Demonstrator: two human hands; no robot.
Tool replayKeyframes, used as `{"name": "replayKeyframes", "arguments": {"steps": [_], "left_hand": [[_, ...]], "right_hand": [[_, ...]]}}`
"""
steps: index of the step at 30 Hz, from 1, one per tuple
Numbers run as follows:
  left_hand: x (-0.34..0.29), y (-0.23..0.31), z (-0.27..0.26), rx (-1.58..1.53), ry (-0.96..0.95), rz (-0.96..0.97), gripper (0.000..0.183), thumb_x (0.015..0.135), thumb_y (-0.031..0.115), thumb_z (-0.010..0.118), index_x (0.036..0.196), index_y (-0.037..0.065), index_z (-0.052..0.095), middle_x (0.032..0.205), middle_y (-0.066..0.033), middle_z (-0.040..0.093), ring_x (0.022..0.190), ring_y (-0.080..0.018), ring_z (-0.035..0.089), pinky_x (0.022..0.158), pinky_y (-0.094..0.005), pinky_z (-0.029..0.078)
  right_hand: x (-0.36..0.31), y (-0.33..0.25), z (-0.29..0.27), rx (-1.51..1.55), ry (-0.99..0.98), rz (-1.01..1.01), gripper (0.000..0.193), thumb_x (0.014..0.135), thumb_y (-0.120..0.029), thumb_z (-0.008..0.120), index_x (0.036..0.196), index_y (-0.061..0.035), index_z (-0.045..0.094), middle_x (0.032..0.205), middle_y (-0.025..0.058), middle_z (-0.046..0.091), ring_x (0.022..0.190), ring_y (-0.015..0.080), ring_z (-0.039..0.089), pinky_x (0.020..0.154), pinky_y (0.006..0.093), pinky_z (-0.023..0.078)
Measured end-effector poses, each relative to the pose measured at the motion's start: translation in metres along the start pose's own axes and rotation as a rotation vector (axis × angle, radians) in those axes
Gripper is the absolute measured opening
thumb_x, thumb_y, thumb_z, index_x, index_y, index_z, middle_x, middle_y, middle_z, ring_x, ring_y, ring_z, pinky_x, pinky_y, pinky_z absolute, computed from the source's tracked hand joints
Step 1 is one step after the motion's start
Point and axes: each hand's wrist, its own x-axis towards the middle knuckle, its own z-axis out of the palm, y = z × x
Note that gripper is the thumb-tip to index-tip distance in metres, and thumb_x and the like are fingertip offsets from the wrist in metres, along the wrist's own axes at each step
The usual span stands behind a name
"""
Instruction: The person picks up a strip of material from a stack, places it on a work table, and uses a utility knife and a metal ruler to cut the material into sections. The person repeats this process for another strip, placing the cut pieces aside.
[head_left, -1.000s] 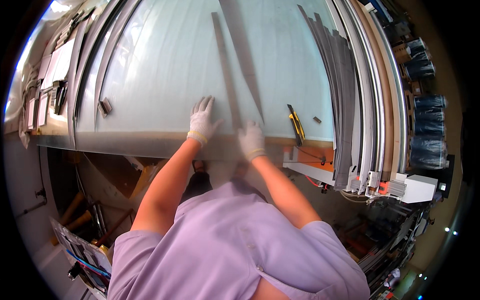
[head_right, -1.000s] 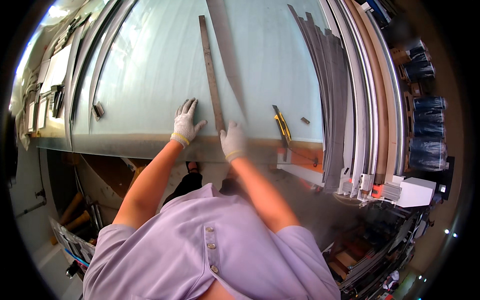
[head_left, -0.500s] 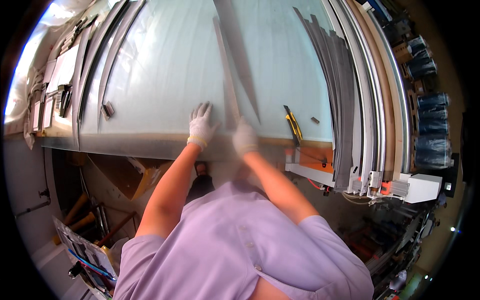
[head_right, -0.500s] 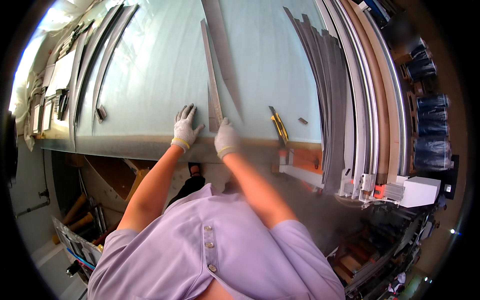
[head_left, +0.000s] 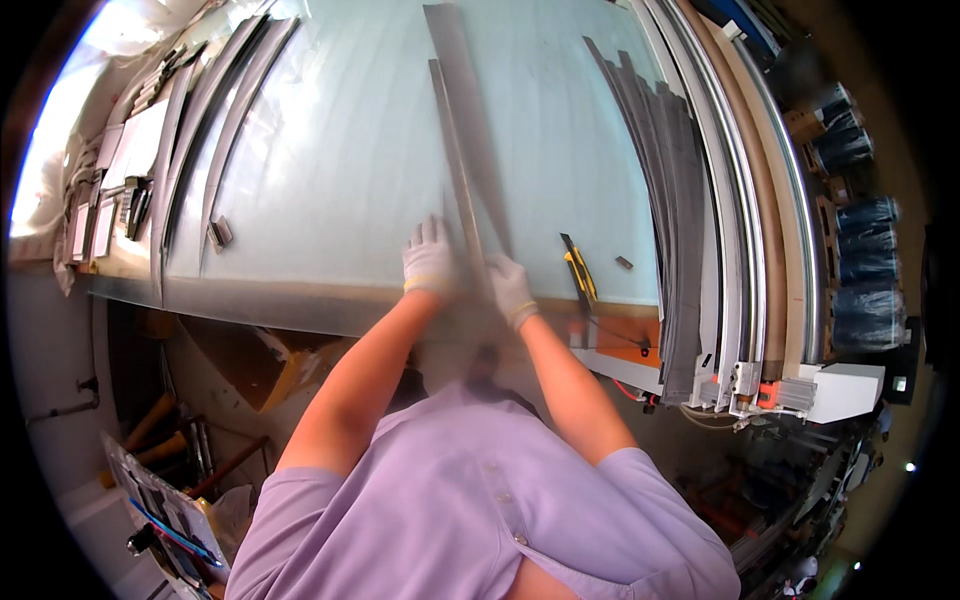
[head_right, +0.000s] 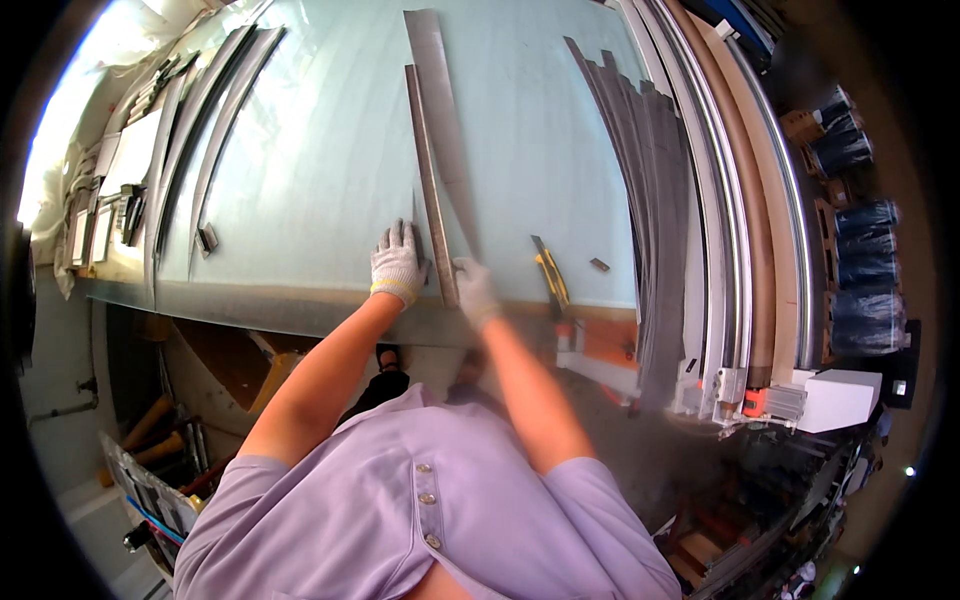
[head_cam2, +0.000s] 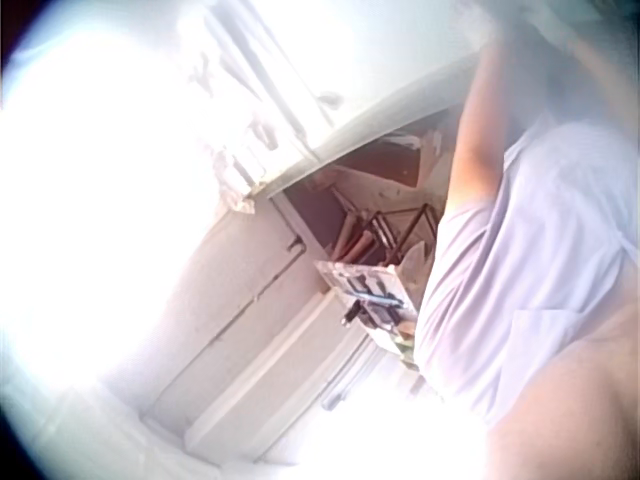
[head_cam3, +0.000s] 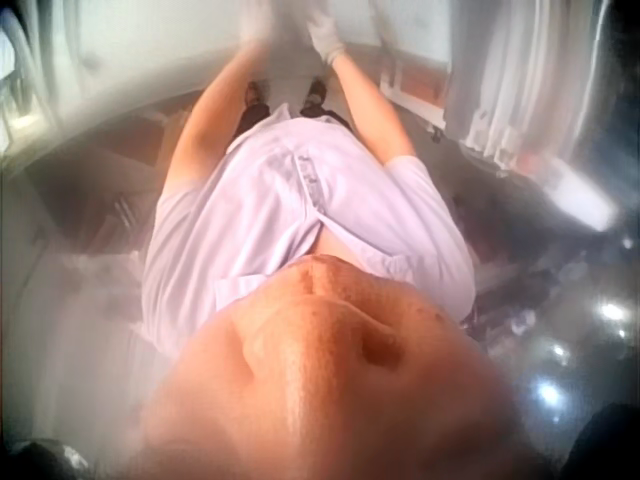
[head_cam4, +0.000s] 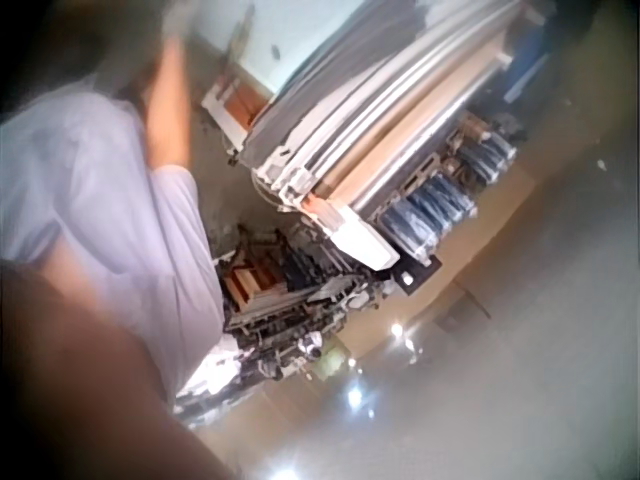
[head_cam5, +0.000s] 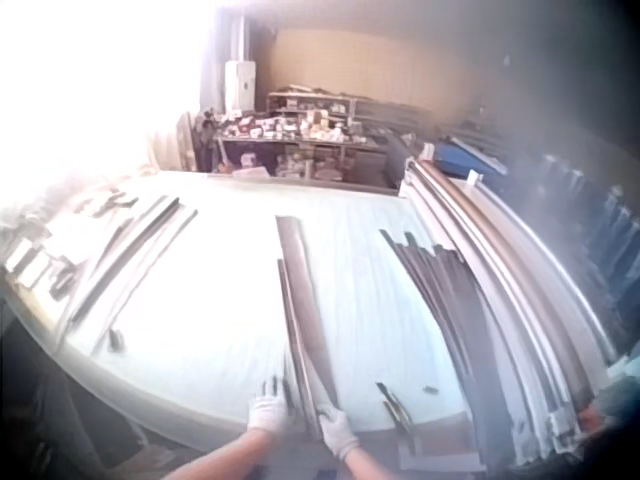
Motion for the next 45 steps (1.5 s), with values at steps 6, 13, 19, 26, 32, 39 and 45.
{"name": "replayKeyframes", "arguments": {"steps": [6,13,19,26,32,39,45], "left_hand": [[0.002,-0.011,0.003,0.132,0.007,-0.055,0.071,0.087,0.029,0.064,0.149,0.005,0.037,0.154,-0.0132,0.039,0.137,-0.0328,0.042,0.105,-0.0492,0.041],[-0.048,-0.11,-0.027,0.102,0.21,-0.035,0.048,0.081,0.012,0.06,0.129,0.01,0.055,0.116,-0.0112,0.057,0.107,-0.0329,0.058,0.089,-0.0444,0.048],[-0.134,-0.17,-0.002,0.056,0.255,0.056,0.05,0.077,0.012,0.06,0.127,0.009,0.056,0.115,-0.0131,0.057,0.108,-0.0345,0.056,0.09,-0.0449,0.046],[-0.087,-0.123,-0.017,0.038,0.209,-0.03,0.048,0.079,0.011,0.058,0.127,0.014,0.059,0.126,-0.0128,0.057,0.114,-0.0332,0.056,0.091,-0.0438,0.047],[-0.077,-0.15,-0.019,-0.048,0.335,0.066,0.036,0.079,0.005,0.055,0.109,0.02,0.068,0.106,-0.0065,0.061,0.1,-0.0317,0.058,0.084,-0.0439,0.047],[-0.118,-0.167,-0.02,-0.076,0.324,0.202,0.044,0.076,0.01,0.066,0.119,0.013,0.063,0.117,-0.0099,0.059,0.109,-0.0335,0.056,0.094,-0.047,0.044],[-0.169,-0.204,-0.021,0.038,0.13,0.352,0.056,0.074,0.026,0.072,0.126,0.01,0.059,0.121,-0.011,0.058,0.112,-0.0323,0.055,0.096,-0.0469,0.043]], "right_hand": [[0.005,0.004,0.02,-0.159,0.081,-0.132,0.026,0.092,-0.012,0.062,0.109,0.0071,0.066,0.091,0.0098,0.07,0.083,0.0165,0.065,0.076,0.0295,0.052],[-0.005,-0.024,0.019,0.156,0.018,0.188,0.018,0.097,-0.012,0.058,0.109,-0.0004,0.063,0.073,0.0066,0.06,0.049,0.011,0.057,0.04,0.0255,0.045],[-0.003,-0.033,0.027,0.102,0.006,0.222,0.02,0.098,-0.018,0.058,0.108,-0.0012,0.062,0.068,0.0056,0.056,0.045,0.0122,0.056,0.036,0.0251,0.043],[0.008,0.008,0.017,-0.331,0.118,-0.067,0.026,0.093,-0.023,0.064,0.105,0.0003,0.063,0.07,0.0112,0.061,0.056,0.0213,0.064,0.049,0.033,0.051],[-0.033,-0.07,0.073,-1.034,0.049,-0.059,0.053,0.086,-0.025,0.066,0.132,-0.0047,0.049,0.115,0.0235,0.057,0.102,0.0409,0.063,0.087,0.0491,0.052],[-0.011,-0.047,0.048,-1.046,0.125,0.034,0.043,0.087,-0.013,0.061,0.128,-0.0063,0.052,0.115,0.0221,0.056,0.101,0.0408,0.062,0.087,0.0489,0.053],[-0.03,-0.052,0.05,-0.928,0.138,-0.126,0.038,0.087,-0.011,0.06,0.124,-0.0065,0.057,0.114,0.02,0.058,0.099,0.0405,0.062,0.087,0.0483,0.051]]}}
